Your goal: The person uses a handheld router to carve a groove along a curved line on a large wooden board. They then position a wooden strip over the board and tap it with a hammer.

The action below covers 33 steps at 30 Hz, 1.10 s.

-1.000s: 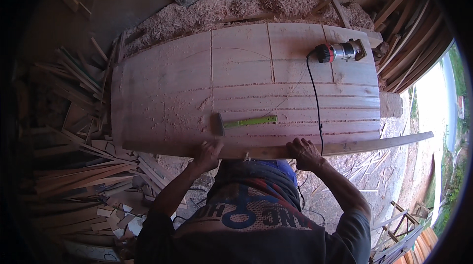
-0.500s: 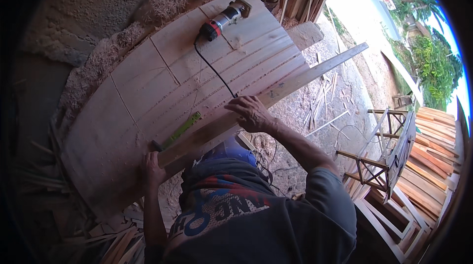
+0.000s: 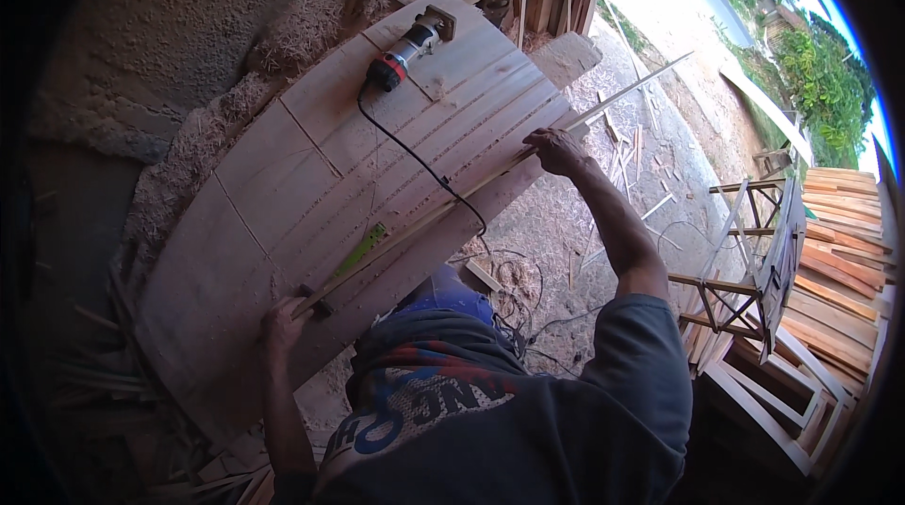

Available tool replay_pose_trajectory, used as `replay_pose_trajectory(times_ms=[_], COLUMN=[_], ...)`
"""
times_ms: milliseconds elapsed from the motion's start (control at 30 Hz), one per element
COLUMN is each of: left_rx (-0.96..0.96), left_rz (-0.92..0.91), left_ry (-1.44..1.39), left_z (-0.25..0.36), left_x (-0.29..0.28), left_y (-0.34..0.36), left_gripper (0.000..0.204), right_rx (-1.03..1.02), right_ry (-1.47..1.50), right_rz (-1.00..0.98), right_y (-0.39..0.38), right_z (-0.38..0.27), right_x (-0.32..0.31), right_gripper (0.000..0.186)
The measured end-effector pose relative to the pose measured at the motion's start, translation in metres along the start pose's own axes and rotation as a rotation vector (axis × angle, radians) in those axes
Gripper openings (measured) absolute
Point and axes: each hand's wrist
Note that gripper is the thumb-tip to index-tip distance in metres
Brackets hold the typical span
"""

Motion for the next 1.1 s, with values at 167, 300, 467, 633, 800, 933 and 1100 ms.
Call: replay_pose_trajectory(times_ms=[167,300,467,633,800,933,1100], left_rx=[-0.258,-0.200,-0.096,-0.179,-0.229,-0.209,-0.072], left_rz=[-0.108,-0.159,-0.097,-0.364,-0.156,-0.339,-0.272], left_ry=[0.135,0.130,-0.009,-0.014,0.020,-0.019,-0.134], left_z=[0.006,-0.026,-0.073,-0.072,-0.149,-0.136,-0.129], left_x=[-0.035,-0.032,-0.018,-0.030,-0.048,-0.076,-0.085], left_y=[0.024,0.050,0.060,0.068,0.044,0.043,0.044], left_gripper=[0.050,0.064,0.067,0.072,0.073,0.078,0.069], right_rx=[-0.086,-0.455,-0.789,-0.899,-0.687,-0.586,-0.483], right_ry=[0.100,0.462,0.531,0.427,0.240,0.163,0.367], right_rz=[0.324,0.041,0.071,-0.433,0.159,0.146,-0.135], right_y=[0.056,0.032,0.002,-0.017,-0.031,-0.027,-0.038], right_z=[-0.141,-0.317,-0.438,-0.484,-0.462,-0.446,-0.456], right_x=[-0.014,0.038,0.145,0.160,0.172,0.167,0.183], right_gripper=[0.040,0.035,0.041,0.048,0.053,0.039,0.031])
Point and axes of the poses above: each hand's wrist, its own y-axis towards the middle knuckle, its own x-axis out of the palm, z = x × y, and after that the axes turned 14 degrees about z, right-handed
